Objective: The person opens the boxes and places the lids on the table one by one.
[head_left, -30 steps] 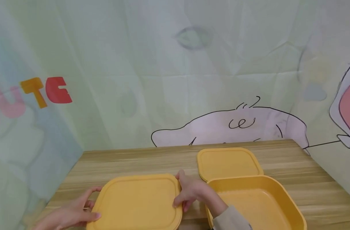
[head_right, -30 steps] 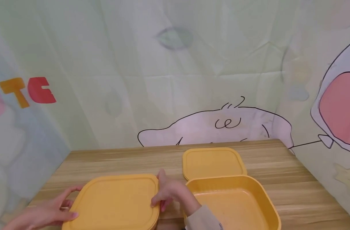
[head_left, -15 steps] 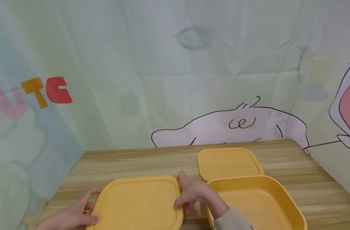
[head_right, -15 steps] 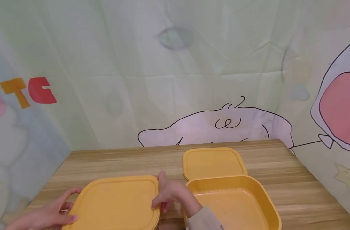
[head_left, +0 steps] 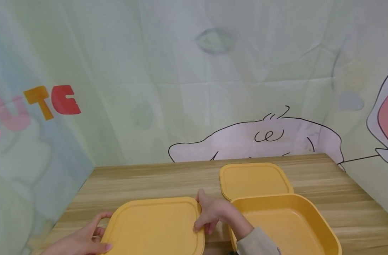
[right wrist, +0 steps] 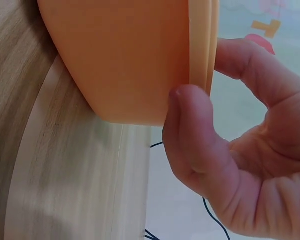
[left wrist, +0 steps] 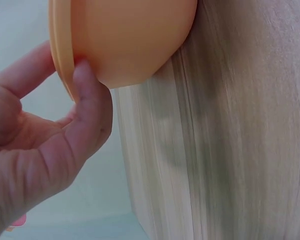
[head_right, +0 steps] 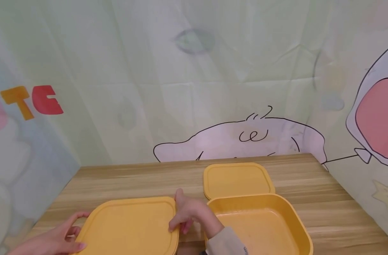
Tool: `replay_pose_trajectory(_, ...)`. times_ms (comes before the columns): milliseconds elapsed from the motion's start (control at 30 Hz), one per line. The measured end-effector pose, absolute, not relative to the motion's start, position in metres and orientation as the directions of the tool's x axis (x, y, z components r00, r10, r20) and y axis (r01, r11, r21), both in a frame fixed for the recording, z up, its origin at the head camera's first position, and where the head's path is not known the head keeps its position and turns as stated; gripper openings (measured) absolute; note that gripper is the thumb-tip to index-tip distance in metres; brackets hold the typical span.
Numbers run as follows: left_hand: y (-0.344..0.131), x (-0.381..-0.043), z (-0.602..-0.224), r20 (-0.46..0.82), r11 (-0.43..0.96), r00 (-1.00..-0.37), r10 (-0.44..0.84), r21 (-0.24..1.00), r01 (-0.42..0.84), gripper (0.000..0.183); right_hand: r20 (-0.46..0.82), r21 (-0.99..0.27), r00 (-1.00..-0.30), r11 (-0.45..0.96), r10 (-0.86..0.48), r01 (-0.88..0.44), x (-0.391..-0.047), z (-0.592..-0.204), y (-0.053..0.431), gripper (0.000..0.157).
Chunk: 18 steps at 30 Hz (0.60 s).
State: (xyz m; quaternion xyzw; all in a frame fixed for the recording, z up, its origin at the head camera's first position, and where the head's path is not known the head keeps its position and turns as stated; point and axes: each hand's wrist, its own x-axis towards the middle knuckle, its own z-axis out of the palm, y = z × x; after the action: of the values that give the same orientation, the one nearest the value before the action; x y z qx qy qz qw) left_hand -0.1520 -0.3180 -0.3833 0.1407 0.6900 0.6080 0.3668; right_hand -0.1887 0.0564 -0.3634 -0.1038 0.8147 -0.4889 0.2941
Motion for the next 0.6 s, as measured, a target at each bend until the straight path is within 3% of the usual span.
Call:
replay_pose_trajectory(467,-0.3195,-0.1531,-0.3909,-0.372,0.256,-0.72,0.586,0.928,-0.271,0.078,-0.372,-0.846,-0.81,0.524,-0.453,0.096,-0.1866,-0.3594,0.0581,0.058)
replay_pose_trajectory(600,-0.32,-0.1526,-0.3891,-0.366,0.263,-0.73,0.577,0.93,-0.259,0.068,-0.342,-0.856,-0.826,0.511,-0.448,0.078,-0.1873,-0.3607,0.0602,0.049)
